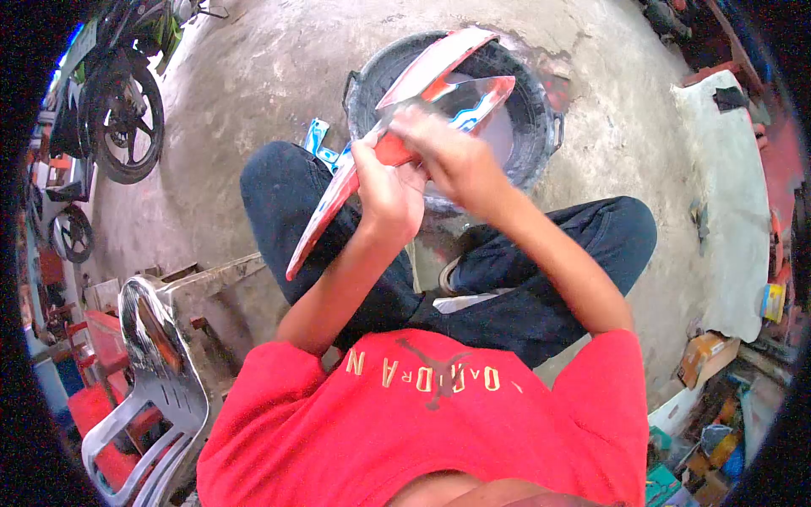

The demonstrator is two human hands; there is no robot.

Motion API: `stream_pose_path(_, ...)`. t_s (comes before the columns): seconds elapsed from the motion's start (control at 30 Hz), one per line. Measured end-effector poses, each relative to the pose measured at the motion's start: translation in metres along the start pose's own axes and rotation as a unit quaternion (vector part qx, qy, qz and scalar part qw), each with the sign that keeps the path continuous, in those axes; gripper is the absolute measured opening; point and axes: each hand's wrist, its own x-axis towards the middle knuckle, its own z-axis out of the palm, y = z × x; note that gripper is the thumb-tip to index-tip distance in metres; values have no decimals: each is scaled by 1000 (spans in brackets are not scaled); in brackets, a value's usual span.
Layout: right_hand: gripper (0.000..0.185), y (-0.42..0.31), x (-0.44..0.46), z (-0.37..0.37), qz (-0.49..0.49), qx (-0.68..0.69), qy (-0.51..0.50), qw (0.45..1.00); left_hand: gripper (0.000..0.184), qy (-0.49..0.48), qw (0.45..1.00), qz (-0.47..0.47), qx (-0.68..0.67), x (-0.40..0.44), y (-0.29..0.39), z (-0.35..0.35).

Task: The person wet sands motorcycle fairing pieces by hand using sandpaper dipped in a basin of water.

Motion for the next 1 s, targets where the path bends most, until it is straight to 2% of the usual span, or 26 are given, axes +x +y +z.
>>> stream_pose_path(0.03, 42, -8, 0, -1, -10, 8, -12, 1000, 51, 13, 1000, -7, -10, 1, -1, -1)
stream_pose_path(0.1, 40, 28, 3, 3, -6, -11, 23, 1000, 52, 40, 999, -25, -26, -3, -1, 1)
stream_pose_path(0.13, 39, 33, 7, -6, 117, 51, 31, 991, 53, 66, 997, -40, -11, -3, 0, 2)
stream_pose_path(0.17, 38, 56, 9, -10, 98, -42, 45, 993, 53, 68, 997, -38, -6, -4, 0, 3)
stream_pose_path(0.23, 39, 46, 11, -13, 132, -51, 29, 990, 53, 68, 997, -33, 5, -4, 0, 8)
stream_pose_path(0.3, 39, 10, 4, -4, 23, -38, 35, 998, 53, 61, 998, -22, 2, -4, -1, 5)
stream_pose_path(0.33, 40, -6, -2, 0, 18, -11, 15, 1000, 53, 47, 999, -15, 1, -1, -3, -3)
stream_pose_path(0.4, 38, 14, -3, 3, 35, -28, 32, 998, 53, 39, 999, -20, 4, -4, -2, -1)
stream_pose_path(0.43, 38, 29, -2, 3, 46, -37, 42, 997, 53, 50, 998, -32, 3, -5, 1, 0)
stream_pose_path(0.47, 35, 47, 0, -4, 111, -52, 48, 991, 52, 59, 997, -42, 1, -4, 3, 1)
stream_pose_path(0.5, 33, 56, 7, -13, 115, -61, 75, 989, 52, 67, 996, -52, -3, -3, 5, 4)
stream_pose_path(0.57, 36, 47, -2, -7, 185, -53, 37, 981, 52, 60, 998, -37, -1, -3, 5, 6)
stream_pose_path(0.63, 39, 2, -7, 3, 51, -58, 41, 996, 53, 23, 1000, 0, -2, -4, 1, 0)
stream_pose_path(0.67, 42, -13, -10, 4, 28, -19, 22, 999, 53, 35, 999, -6, -2, -3, 0, 1)
stream_pose_path(0.77, 37, 34, -13, 7, 71, -56, 74, 993, 54, 69, 997, -32, 10, -4, 2, 4)
stream_pose_path(0.8, 32, 48, -7, 0, 179, -3, 88, 980, 53, 73, 996, -37, 26, -4, 2, 2)
stream_pose_path(0.9, 34, 64, -6, -10, 314, -23, 63, 947, 48, 27, 999, -27, 37, -4, 0, 0)
stream_pose_path(1.0, 38, 17, -9, 8, 69, -32, 94, 993, 42, 53, 998, -13, 14, -1, 2, 1)
